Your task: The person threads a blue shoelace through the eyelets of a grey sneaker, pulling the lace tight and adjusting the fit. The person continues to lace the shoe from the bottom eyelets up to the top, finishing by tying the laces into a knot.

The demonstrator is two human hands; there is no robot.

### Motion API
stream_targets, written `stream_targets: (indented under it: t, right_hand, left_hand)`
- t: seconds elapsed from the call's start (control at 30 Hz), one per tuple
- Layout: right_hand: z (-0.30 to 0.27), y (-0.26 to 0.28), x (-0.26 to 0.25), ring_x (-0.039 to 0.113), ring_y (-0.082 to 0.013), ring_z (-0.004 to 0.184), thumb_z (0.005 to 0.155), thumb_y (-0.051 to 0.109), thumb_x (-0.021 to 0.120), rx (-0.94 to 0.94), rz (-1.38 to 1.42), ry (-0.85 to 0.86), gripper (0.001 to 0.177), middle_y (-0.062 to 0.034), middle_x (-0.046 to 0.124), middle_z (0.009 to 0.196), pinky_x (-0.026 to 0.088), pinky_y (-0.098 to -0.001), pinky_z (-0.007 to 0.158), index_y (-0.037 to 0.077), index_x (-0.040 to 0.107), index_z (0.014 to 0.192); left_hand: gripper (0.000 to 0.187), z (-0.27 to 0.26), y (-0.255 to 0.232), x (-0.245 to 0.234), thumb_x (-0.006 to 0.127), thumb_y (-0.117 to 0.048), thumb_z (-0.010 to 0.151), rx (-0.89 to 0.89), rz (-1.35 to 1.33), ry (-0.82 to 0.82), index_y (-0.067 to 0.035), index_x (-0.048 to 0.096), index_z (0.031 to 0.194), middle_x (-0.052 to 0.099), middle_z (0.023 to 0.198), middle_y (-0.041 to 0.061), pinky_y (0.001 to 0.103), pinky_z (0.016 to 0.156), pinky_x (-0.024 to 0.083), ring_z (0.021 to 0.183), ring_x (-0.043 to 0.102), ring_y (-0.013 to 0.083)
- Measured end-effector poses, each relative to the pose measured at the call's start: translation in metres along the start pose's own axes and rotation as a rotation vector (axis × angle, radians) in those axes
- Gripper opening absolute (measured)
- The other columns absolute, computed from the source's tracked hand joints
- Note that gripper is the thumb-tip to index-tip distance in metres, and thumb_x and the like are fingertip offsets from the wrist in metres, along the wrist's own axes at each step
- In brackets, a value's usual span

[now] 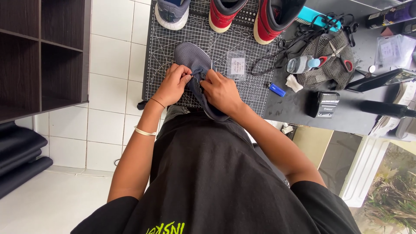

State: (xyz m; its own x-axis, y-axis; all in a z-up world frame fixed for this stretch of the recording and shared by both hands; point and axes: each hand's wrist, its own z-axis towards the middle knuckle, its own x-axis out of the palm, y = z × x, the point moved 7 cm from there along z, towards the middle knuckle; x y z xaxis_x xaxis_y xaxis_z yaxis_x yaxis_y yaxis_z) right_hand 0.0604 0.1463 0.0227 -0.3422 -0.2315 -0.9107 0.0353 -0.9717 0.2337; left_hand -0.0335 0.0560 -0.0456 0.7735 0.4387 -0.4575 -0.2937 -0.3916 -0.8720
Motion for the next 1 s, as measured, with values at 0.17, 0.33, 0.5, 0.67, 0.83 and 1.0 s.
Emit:
stream_targets:
  t: [0.17,0.33,0.5,0.67,0.83,1.0]
  right_hand:
    - [-0.006,0.001,0.004,0.047,-0.0149,0.054,0.078,0.014,0.049,-0.114,0.107,-0.032,0.016,0.0054,0.031,0.070,0.038,-0.0215,0.041,0.017,0.045,0.063]
    - [-0.002,0.002,-0.006,0.047,-0.0171,0.054,0.067,0.011,0.052,-0.068,0.101,0.037,0.009,0.0024,0.033,0.070,0.040,-0.0252,0.043,0.015,0.045,0.066]
    - [0.009,0.003,-0.057,0.056,-0.0246,0.054,0.072,0.014,0.053,0.107,0.097,0.312,0.004,-0.0021,0.045,0.061,0.042,-0.0331,0.043,0.011,0.053,0.074]
    - [0.028,0.016,-0.141,0.049,-0.0437,0.046,0.083,0.006,0.042,0.276,0.539,0.595,0.017,-0.0223,0.047,0.047,0.038,-0.0428,0.041,-0.005,0.053,0.075]
    - [0.012,0.033,-0.221,0.051,-0.0244,0.045,0.087,0.013,0.035,0.103,0.905,0.527,0.026,-0.0098,0.054,0.059,0.043,-0.0298,0.041,0.004,0.058,0.083]
    - [-0.007,0.044,-0.295,0.033,-0.0127,0.039,0.090,0.013,0.030,-0.163,1.054,0.240,0.024,0.0007,0.042,0.054,0.028,-0.0289,0.041,0.002,0.051,0.085]
  left_hand:
    - [0.027,-0.002,-0.013,-0.001,0.046,-0.004,0.085,-0.037,-0.076,0.093,-0.008,0.035,0.109,0.037,0.091,0.010,0.044,0.085,0.035,0.094,0.039,0.0320]
    - [0.024,-0.002,-0.008,0.001,0.049,-0.015,0.089,-0.048,-0.053,0.014,-0.011,0.038,0.109,0.041,0.088,0.008,0.043,0.082,0.037,0.091,0.043,0.0312]
    - [0.030,-0.014,-0.049,-0.010,0.054,-0.022,0.089,-0.007,0.058,-0.064,-0.014,0.042,0.114,0.040,0.089,0.008,0.044,0.084,0.037,0.092,0.045,0.0343]
    - [0.044,-0.032,-0.069,-0.001,0.055,-0.024,0.086,-0.064,-0.099,-0.131,-0.009,0.034,0.122,0.035,0.106,0.015,0.041,0.092,0.038,0.104,0.041,0.0362]
    - [0.029,-0.032,-0.083,-0.001,0.050,-0.006,0.083,0.025,0.058,-0.246,-0.006,0.042,0.111,0.038,0.105,0.014,0.042,0.090,0.040,0.102,0.043,0.0321]
    - [0.028,-0.028,-0.084,0.012,0.045,-0.022,0.088,0.070,0.188,-0.158,-0.003,0.048,0.109,0.052,0.107,0.012,0.040,0.086,0.039,0.100,0.046,0.0305]
